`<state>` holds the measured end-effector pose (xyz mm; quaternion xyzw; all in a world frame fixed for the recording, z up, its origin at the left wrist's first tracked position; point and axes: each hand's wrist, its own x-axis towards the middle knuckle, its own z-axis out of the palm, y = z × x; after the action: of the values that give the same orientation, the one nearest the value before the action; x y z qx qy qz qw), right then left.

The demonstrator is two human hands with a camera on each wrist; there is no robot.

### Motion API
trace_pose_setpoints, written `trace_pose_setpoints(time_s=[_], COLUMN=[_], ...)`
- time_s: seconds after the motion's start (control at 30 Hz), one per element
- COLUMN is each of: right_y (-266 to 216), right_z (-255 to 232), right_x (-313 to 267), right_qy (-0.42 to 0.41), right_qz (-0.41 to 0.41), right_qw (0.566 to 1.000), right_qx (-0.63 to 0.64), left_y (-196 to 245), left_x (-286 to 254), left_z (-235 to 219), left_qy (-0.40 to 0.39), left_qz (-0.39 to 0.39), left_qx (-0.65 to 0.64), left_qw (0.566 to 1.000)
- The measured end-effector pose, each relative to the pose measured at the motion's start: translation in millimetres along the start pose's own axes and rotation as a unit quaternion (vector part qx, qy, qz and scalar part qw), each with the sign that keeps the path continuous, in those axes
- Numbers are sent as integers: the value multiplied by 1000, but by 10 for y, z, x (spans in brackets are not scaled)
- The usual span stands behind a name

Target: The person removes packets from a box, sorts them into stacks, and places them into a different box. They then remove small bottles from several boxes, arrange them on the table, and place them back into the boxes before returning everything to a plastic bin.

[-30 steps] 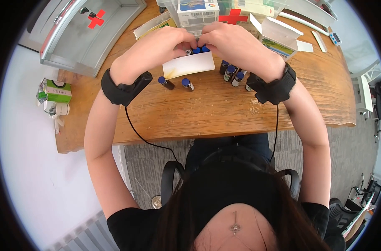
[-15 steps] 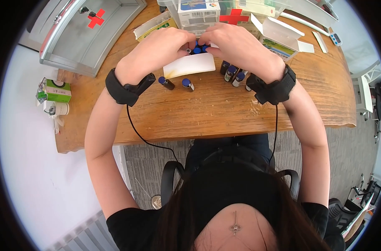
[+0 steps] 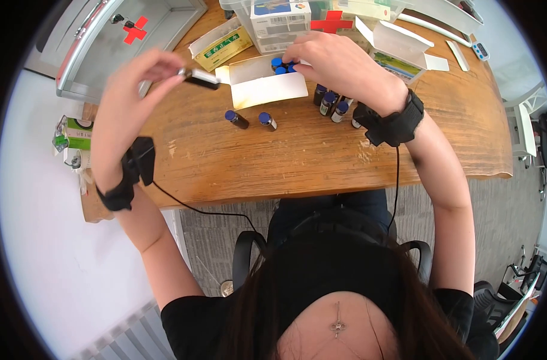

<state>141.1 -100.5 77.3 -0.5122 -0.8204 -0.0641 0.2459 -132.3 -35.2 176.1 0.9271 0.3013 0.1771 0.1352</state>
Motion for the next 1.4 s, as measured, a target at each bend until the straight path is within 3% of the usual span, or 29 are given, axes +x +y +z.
trace_pose_setpoints(time_s=[0.13, 0.27, 0.33, 0.47, 0.53, 0.67, 0.77, 0.83, 0.97, 1.03, 1.13, 1.17, 1.23, 1.37, 1.4], right_y=[5, -45, -79, -26, -3, 6, -5, -48, -31, -44, -16, -21, -35, 0, 34], right_z=[42, 26, -18, 30, 65, 75, 42, -31, 24, -27, -65, -94, -155, -168, -145], right_x=[32, 66, 68, 51, 53, 77, 81, 80, 26, 18, 6, 17, 39, -21, -34], right_qy=[20, 14, -57, -56, 8, -2, -30, -93, -11, -27, -23, -24, -49, -55, -45], right_qz=[-26, -27, 33, 20, -20, -15, -5, 45, 12, 29, 17, 16, 30, 47, 34], right_qw=[999, 999, 997, 995, 997, 997, 996, 994, 999, 999, 1000, 1000, 998, 997, 998], right_qx=[-22, -45, -50, -79, -76, -73, -79, -49, -30, -29, -9, -8, 3, 18, 9], left_y=[-42, -213, -248, -279, -294, -316, -304, -264, -175, -72, 177, 249, 337, 159, 140], left_x=[-185, -153, -134, -110, -102, -94, -96, -105, -134, -159, 8, 78, 262, 556, 596], left_z=[182, 532, 609, 653, 639, 640, 637, 628, 592, 502, 441, 464, 527, 855, 910], left_qy=[-35, -70, -87, -89, -115, -109, -123, -125, -113, -37, 4, 5, -42, -42, -77], left_qz=[-60, -9, -14, -21, -41, -32, -44, -50, -55, -12, 37, 35, 151, 212, 208], left_qx=[45, 85, 99, 87, 48, 43, 41, 36, 33, 138, 102, 101, 111, 104, 88], left_qw=[997, 994, 991, 992, 991, 993, 991, 990, 992, 990, 994, 994, 981, 971, 971])
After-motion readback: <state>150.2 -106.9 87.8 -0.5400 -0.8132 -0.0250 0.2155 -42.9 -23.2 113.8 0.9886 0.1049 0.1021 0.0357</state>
